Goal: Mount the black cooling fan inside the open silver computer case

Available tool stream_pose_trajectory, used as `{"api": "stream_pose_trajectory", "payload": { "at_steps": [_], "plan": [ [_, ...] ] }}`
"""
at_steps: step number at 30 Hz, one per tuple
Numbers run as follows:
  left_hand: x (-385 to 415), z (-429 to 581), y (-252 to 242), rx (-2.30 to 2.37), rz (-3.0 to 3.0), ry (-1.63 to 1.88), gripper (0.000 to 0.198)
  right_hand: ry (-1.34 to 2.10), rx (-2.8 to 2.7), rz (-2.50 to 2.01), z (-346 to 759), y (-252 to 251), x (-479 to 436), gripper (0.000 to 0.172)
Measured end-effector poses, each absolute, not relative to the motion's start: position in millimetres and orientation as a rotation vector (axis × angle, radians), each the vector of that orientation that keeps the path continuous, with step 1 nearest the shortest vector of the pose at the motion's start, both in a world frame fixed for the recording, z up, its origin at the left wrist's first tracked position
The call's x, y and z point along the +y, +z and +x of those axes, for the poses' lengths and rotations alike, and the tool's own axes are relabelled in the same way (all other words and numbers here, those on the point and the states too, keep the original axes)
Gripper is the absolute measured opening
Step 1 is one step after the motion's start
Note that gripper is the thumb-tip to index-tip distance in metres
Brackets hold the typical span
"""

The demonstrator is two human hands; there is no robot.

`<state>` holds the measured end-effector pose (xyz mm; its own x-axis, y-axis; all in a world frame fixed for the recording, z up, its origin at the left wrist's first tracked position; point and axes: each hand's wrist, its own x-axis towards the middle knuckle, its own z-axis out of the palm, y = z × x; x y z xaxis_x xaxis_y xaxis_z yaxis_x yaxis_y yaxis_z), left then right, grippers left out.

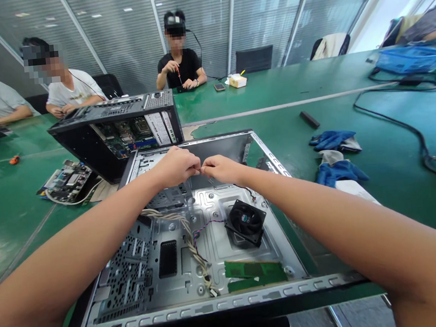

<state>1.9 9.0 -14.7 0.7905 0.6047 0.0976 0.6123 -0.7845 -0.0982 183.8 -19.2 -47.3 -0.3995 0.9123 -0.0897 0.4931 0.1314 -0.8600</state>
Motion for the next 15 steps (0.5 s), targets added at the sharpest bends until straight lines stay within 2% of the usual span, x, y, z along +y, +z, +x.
{"api": "stream_pose_trajectory", "payload": {
  "at_steps": [15],
  "plan": [
    [12.0, -0.5, -18.8, -0.994, -2.951, -0.077, 0.010, 1.031, -2.126, -1.302, 186.4, -53.4, -13.3, 0.017]
  ]
}}
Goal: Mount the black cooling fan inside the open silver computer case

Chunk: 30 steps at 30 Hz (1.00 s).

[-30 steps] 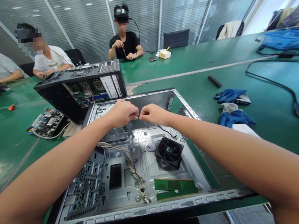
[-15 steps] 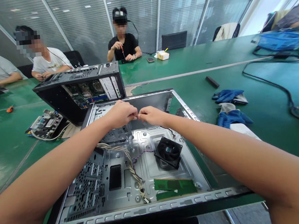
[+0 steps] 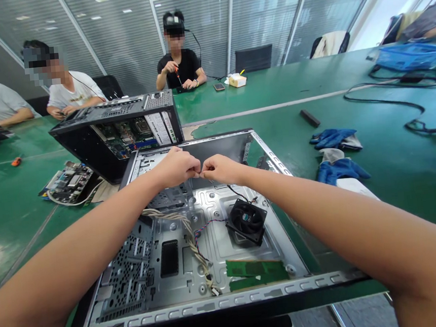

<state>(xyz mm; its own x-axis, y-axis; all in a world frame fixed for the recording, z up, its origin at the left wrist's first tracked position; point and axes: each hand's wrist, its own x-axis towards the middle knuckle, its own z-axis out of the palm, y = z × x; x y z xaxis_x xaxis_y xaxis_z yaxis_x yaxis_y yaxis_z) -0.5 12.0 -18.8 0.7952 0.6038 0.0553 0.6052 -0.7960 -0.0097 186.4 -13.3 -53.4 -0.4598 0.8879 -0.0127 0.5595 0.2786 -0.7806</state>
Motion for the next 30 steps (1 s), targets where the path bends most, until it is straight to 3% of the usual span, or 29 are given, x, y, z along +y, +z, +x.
{"api": "stream_pose_trajectory", "payload": {
  "at_steps": [11, 25, 30],
  "plan": [
    [9, -2, -16, -0.970, -2.854, -0.049, 0.002, 0.983, -2.169, -1.340, 187, -52, -14, 0.017],
    [15, -3, -23, -0.930, -2.882, -0.146, 0.013, 0.820, -2.126, -1.436, 183, -49, -16, 0.014],
    [15, -4, -19, -1.008, -2.887, -0.130, 0.014, 0.998, -2.034, -1.464, 181, -40, -21, 0.014]
  ]
}}
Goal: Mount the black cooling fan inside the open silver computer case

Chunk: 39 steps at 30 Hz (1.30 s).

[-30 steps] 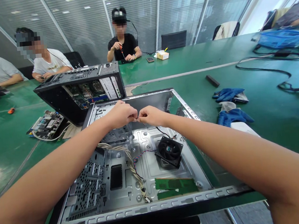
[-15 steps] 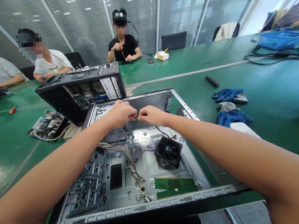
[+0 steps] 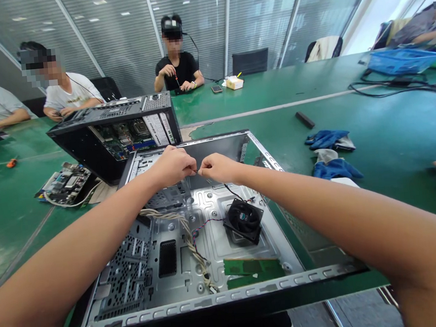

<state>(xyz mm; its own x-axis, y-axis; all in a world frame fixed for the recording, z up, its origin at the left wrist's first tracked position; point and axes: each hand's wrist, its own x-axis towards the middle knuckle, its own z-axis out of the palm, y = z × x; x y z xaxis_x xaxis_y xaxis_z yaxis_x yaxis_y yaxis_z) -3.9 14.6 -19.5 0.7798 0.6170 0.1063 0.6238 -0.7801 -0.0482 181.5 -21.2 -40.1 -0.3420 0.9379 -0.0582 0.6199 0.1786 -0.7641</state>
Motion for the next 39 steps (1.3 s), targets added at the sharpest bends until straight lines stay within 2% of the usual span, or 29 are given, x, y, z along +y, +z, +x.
{"api": "stream_pose_trajectory", "payload": {
  "at_steps": [4, 8, 13, 19, 27, 36, 39],
  "plan": [
    [13.2, -4.5, -17.4, -1.010, -2.895, -0.135, 0.012, 1.273, -1.901, -1.510, 181.6, -31.6, -19.8, 0.017],
    [13.0, -5.5, -18.2, -0.991, -2.896, -0.166, 0.011, 1.389, -1.836, -1.481, 181.7, -28.7, -18.4, 0.022],
    [11.7, -5.6, -16.8, -0.986, -2.905, -0.162, 0.012, 1.534, -1.782, -1.413, 182.8, -33.5, -17.4, 0.019],
    [11.3, -4.5, -16.4, -1.000, -2.879, -0.155, 0.016, 1.443, -1.787, -1.464, 180.9, -32.5, -17.0, 0.014],
    [12.1, -4.7, -17.9, -0.990, -2.872, -0.138, 0.017, 1.342, -1.813, -1.481, 176.6, -31.2, -21.6, 0.017],
    [11.3, -4.9, -16.3, -0.986, -2.876, -0.140, 0.012, 1.585, -1.782, -1.394, 185.7, -35.0, -21.3, 0.027],
    [11.2, -5.0, -15.3, -1.010, -2.886, -0.103, 0.011, 1.559, -1.789, -1.367, 184.9, -35.3, -21.2, 0.027]
  ]
}}
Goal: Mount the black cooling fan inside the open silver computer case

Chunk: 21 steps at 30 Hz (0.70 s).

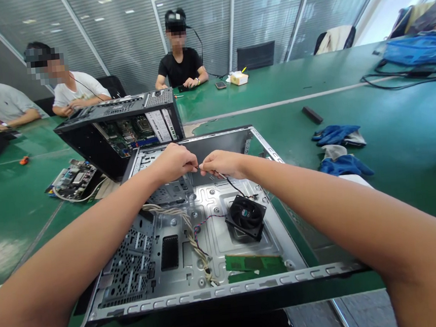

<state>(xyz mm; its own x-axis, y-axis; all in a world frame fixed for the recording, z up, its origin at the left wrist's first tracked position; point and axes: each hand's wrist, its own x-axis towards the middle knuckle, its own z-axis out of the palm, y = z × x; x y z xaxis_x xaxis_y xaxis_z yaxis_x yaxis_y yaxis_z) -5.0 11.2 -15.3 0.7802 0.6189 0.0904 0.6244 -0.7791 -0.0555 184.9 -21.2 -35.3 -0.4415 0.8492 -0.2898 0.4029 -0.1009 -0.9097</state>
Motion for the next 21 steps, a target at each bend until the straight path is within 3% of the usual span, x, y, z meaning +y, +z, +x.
{"api": "stream_pose_trajectory", "payload": {
  "at_steps": [16, 21],
  "plan": [
    [7.2, -2.1, -13.9, -0.946, -2.809, -0.099, 0.019, 1.337, -1.804, -1.364, 183.4, -37.1, -18.8, 0.015],
    [5.5, -0.9, -12.9, -0.975, -2.814, -0.104, 0.016, 1.356, -1.784, -1.384, 181.0, -32.9, -21.1, 0.017]
  ]
}}
